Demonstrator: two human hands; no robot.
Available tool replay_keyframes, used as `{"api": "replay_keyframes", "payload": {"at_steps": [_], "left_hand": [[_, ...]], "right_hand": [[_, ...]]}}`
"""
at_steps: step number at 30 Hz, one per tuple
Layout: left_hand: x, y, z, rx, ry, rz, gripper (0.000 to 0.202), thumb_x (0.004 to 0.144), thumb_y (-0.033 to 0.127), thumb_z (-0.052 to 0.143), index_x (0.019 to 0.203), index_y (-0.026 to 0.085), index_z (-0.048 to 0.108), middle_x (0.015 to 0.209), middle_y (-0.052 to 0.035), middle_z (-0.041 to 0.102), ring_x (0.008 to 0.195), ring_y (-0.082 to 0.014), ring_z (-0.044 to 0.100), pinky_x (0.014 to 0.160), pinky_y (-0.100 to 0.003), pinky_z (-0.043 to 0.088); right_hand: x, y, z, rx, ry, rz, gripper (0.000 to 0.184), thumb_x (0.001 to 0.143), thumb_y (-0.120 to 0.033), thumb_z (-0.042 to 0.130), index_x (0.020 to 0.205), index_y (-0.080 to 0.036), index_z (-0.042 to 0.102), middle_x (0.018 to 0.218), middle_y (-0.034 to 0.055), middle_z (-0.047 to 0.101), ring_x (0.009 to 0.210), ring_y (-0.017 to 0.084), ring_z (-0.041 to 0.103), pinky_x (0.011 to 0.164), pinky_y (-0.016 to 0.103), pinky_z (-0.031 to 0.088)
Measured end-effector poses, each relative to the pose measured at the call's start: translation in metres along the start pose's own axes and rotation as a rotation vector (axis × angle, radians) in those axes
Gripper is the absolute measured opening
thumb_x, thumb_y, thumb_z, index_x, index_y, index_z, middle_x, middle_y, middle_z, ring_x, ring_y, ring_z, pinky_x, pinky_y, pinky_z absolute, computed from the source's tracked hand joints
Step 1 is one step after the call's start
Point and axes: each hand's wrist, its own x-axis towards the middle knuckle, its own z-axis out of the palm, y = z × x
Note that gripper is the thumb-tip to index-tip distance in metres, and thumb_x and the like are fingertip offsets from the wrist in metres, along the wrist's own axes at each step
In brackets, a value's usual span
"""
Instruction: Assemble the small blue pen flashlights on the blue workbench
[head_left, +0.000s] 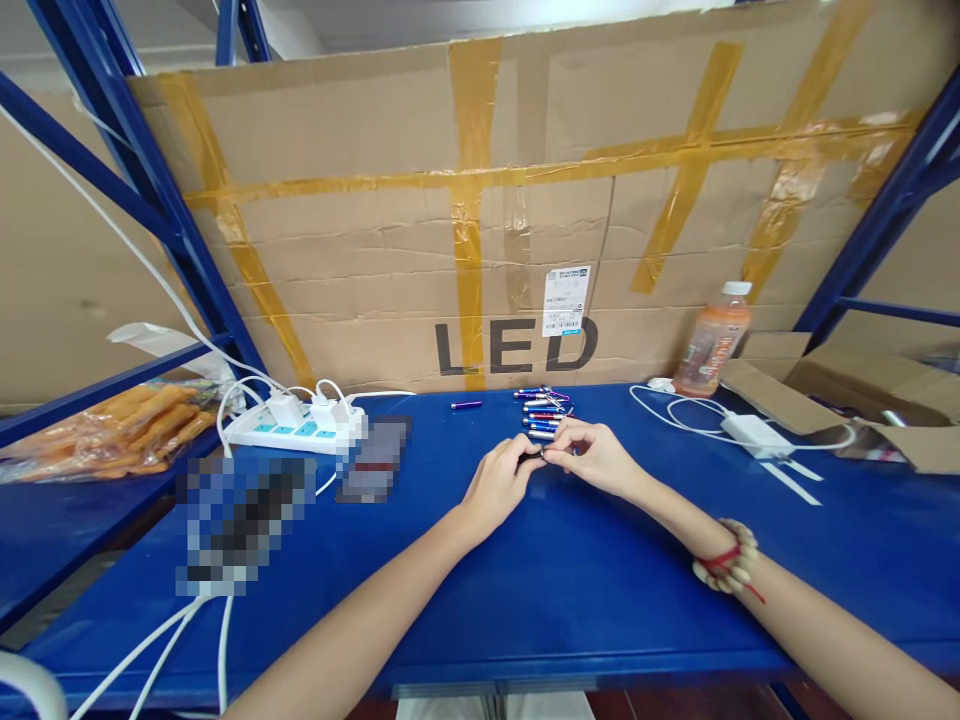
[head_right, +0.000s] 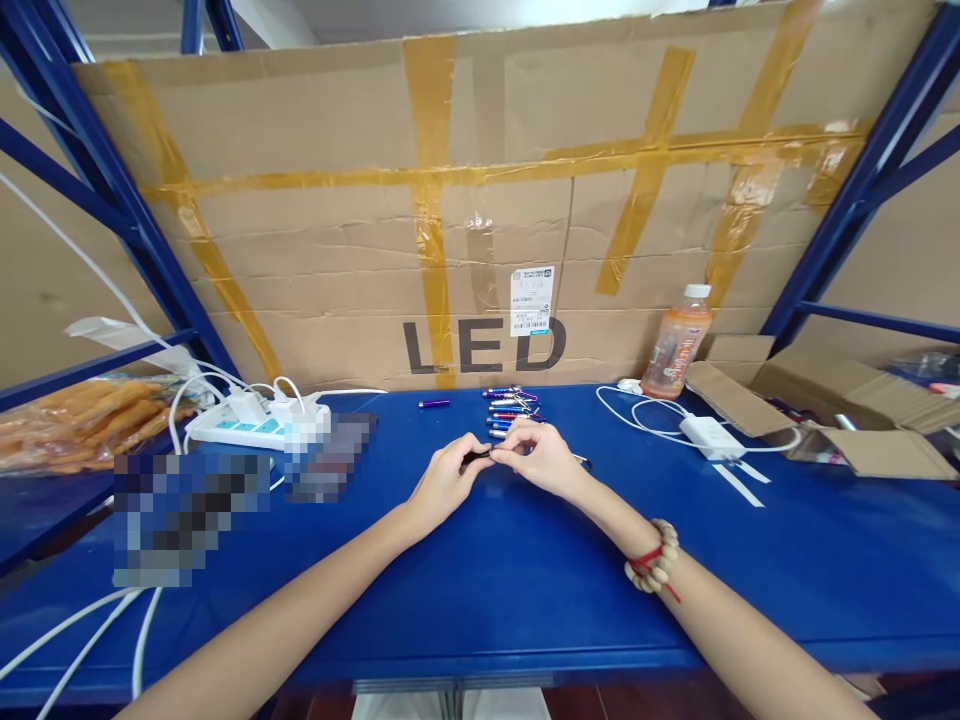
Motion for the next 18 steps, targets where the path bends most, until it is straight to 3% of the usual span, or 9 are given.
{"api": "replay_keyframes", "payload": {"at_steps": [4, 8, 13, 18], "left_hand": [[0.002, 0.002, -0.001, -0.055, -0.001, -0.026, 0.007, 0.087, 0.024, 0.049, 0.09, 0.018, 0.052, 0.091, -0.0011, 0.062, 0.086, -0.0151, 0.057, 0.075, -0.024, 0.042], [0.004, 0.003, 0.0, -0.072, -0.005, -0.032, 0.025, 0.086, 0.022, 0.05, 0.111, 0.02, 0.052, 0.099, -0.0018, 0.064, 0.09, -0.0154, 0.059, 0.083, -0.026, 0.044], [0.005, 0.003, 0.001, -0.032, 0.003, 0.022, 0.028, 0.086, 0.021, 0.052, 0.114, 0.02, 0.057, 0.112, -0.0025, 0.061, 0.101, -0.0165, 0.057, 0.09, -0.028, 0.043], [0.001, 0.004, -0.001, 0.082, -0.011, 0.074, 0.023, 0.084, 0.018, 0.055, 0.105, 0.019, 0.065, 0.093, -0.0028, 0.066, 0.086, -0.0164, 0.057, 0.081, -0.029, 0.045]], "right_hand": [[0.002, 0.002, -0.003, 0.092, -0.034, 0.097, 0.039, 0.073, -0.051, 0.066, 0.066, -0.012, 0.066, 0.071, 0.0063, 0.054, 0.049, 0.01, 0.051, 0.044, 0.021, 0.043], [0.004, 0.001, -0.008, 0.138, -0.05, 0.139, 0.039, 0.071, -0.05, 0.068, 0.069, -0.011, 0.067, 0.075, 0.0061, 0.054, 0.048, 0.009, 0.052, 0.043, 0.02, 0.043], [0.004, 0.0, -0.013, 0.185, -0.114, 0.249, 0.041, 0.068, -0.051, 0.07, 0.074, -0.011, 0.069, 0.08, 0.0064, 0.056, 0.05, 0.009, 0.053, 0.039, 0.018, 0.039], [0.002, 0.004, -0.011, 0.231, -0.154, 0.325, 0.043, 0.055, -0.052, 0.078, 0.063, -0.011, 0.066, 0.065, 0.0034, 0.054, 0.048, 0.009, 0.05, 0.039, 0.017, 0.038]]}}
